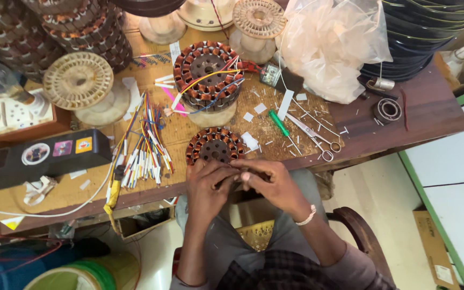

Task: The person assembles a circular electrical component by inserting white plastic spacers into slots between copper windings. They use a green-handled screwdriver to adjust the windings and secure the spacers. The person handles multiple similar components and tools on a cluttered workbench.

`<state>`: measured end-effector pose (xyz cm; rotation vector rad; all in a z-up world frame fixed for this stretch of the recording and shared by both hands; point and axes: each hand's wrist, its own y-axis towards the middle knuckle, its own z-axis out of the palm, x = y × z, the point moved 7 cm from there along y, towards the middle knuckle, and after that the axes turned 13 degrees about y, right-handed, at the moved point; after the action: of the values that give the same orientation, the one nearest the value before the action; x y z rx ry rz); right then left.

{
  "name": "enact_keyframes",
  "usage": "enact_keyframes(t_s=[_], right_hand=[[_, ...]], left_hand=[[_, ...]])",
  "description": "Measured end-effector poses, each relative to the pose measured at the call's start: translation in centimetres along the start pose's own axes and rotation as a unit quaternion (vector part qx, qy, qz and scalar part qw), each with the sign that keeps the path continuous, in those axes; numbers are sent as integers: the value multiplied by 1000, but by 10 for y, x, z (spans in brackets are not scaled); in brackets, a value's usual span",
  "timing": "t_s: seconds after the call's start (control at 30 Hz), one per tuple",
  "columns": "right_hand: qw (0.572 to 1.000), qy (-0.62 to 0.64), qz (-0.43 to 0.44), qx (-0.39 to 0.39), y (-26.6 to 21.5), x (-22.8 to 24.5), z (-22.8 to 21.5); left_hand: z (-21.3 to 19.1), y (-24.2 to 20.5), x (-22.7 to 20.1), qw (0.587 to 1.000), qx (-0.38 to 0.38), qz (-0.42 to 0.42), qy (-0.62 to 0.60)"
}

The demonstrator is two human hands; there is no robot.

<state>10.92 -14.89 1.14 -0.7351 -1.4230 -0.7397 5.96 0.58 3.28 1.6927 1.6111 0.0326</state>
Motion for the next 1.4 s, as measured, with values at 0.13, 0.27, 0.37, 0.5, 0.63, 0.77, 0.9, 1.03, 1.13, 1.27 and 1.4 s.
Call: enact_keyframes(t_s=[0.13, 0.27, 0.37, 0.5, 0.63, 0.77, 0.9, 1.03, 1.13, 1.27, 1.4], right_hand=[[992, -113, -61, -21, 6, 12, 4], [975, -171, -139, -4, -2, 25, 11], [957, -241, -156, -41, -3, 40, 13], [922, -381, 2, -60, -1, 35, 5], [897, -439, 36, -42, -9, 44, -5], [880, -461, 112, 28, -16, 29, -5], [966, -233, 31, 108, -14, 12, 19], [993, -43, 3, 112, -1, 7, 29], [991, -93, -95, 35, 7, 24, 15], [922, -332, -193, -52, 0, 44, -2], [905, -424, 38, 24, -10, 24, -7]], left_hand=[[0, 3, 1, 1000, 14, 3, -2], [1, 0, -1, 1000, 20, 1, 9], [-2, 0, -4, 1000, 11, -7, 29], [1, -3, -6, 999, 5, -4, 50], [2, -3, -4, 999, 10, -10, 52], [2, 0, -4, 998, 18, -10, 55], [4, -4, -2, 999, 2, 0, 43], [1, -3, -4, 998, -15, 32, 55], [-1, -4, -4, 998, -30, 20, 44], [5, -5, -2, 999, -8, 5, 45], [3, -2, -4, 999, -12, -2, 48]])
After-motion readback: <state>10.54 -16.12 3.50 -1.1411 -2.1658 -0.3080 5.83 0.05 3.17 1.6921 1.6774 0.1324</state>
